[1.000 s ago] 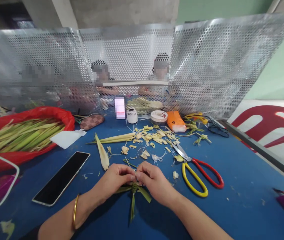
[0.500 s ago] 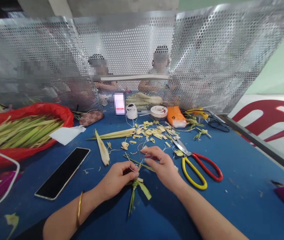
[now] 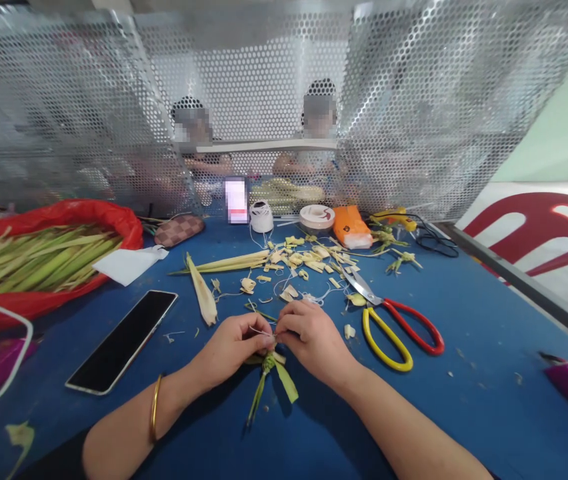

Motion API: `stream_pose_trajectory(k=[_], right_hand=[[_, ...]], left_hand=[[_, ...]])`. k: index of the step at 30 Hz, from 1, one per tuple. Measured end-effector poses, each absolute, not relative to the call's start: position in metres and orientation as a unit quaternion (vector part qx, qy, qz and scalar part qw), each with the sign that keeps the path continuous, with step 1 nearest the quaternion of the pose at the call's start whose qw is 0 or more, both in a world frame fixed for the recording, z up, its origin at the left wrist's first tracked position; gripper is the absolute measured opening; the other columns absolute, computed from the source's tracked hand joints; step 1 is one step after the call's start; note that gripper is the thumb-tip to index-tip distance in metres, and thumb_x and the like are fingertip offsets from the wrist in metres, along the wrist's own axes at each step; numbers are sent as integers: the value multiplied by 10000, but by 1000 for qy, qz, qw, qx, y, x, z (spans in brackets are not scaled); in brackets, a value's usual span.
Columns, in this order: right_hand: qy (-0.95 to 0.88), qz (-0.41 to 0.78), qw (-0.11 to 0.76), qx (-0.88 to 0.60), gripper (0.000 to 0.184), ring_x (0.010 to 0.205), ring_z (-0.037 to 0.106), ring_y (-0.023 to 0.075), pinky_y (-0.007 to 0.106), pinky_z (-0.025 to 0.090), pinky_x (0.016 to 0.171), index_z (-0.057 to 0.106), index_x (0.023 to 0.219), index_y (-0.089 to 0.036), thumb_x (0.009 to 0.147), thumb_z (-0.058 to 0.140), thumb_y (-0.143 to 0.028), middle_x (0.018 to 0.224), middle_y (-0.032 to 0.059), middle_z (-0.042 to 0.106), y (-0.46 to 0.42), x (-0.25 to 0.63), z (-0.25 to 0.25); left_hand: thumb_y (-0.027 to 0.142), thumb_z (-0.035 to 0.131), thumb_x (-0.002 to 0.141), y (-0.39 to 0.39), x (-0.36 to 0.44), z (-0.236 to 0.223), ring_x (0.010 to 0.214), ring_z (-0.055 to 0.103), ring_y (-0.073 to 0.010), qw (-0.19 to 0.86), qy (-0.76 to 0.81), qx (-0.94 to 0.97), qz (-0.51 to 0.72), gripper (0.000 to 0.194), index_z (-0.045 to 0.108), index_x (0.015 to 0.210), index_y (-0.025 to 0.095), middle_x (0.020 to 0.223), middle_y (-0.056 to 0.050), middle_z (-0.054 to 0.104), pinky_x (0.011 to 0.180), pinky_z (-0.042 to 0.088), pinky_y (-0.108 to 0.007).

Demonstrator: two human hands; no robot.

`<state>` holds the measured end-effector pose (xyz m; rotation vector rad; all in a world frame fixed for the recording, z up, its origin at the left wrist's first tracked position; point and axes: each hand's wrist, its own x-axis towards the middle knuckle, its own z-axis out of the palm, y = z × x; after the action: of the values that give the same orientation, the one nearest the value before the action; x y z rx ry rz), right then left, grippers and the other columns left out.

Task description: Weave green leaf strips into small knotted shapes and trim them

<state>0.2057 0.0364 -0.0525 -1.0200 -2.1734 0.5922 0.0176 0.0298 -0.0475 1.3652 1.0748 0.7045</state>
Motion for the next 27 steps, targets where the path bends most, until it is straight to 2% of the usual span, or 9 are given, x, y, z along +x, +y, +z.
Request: stream_pose_trajectory(k=[9, 14, 21, 24, 27], right_hand=[[-808, 258, 344, -402, 155, 820, 578, 178, 303, 450, 731, 596, 736, -207, 849, 597, -101, 815, 22, 632, 34, 206, -51], [-817, 230, 355, -392, 156, 816, 581, 178, 316, 442, 752, 609, 740, -204, 864, 578, -114, 822, 31, 639, 33, 205, -49], [-847, 188, 325, -375, 166, 849, 586, 188, 334, 418, 769, 629, 752, -206, 872, 564, -112, 843, 32, 653, 31, 205, -49], [-846, 188, 324, -379, 165, 846, 586, 186, 331, 419, 771, 631, 753, -203, 878, 567, -118, 841, 34, 655, 30, 205, -50], [-847, 183, 323, -380, 170, 830, 584, 182, 326, 420, 758, 637, 762, -202, 889, 554, -125, 837, 37, 657, 30, 204, -51]], left_hand=[[280, 620, 796, 32, 17, -46, 602, 537, -88, 631, 449, 549, 312, 138, 568, 806, 152, 705, -10, 668, 625, 423, -226], [271, 622, 797, 32, 17, -45, 598, 538, -84, 632, 449, 546, 317, 134, 566, 797, 150, 695, -11, 666, 621, 425, -220], [245, 609, 800, 33, 17, -45, 610, 561, -88, 624, 457, 554, 310, 97, 574, 795, 155, 712, -12, 680, 623, 441, -215], [227, 625, 783, 33, 16, -44, 611, 569, -89, 625, 467, 549, 301, 112, 576, 856, 157, 713, -7, 691, 638, 452, -219], [201, 691, 715, 33, 16, -46, 642, 594, -102, 619, 482, 549, 290, 209, 611, 901, 151, 707, 3, 685, 653, 465, -223]])
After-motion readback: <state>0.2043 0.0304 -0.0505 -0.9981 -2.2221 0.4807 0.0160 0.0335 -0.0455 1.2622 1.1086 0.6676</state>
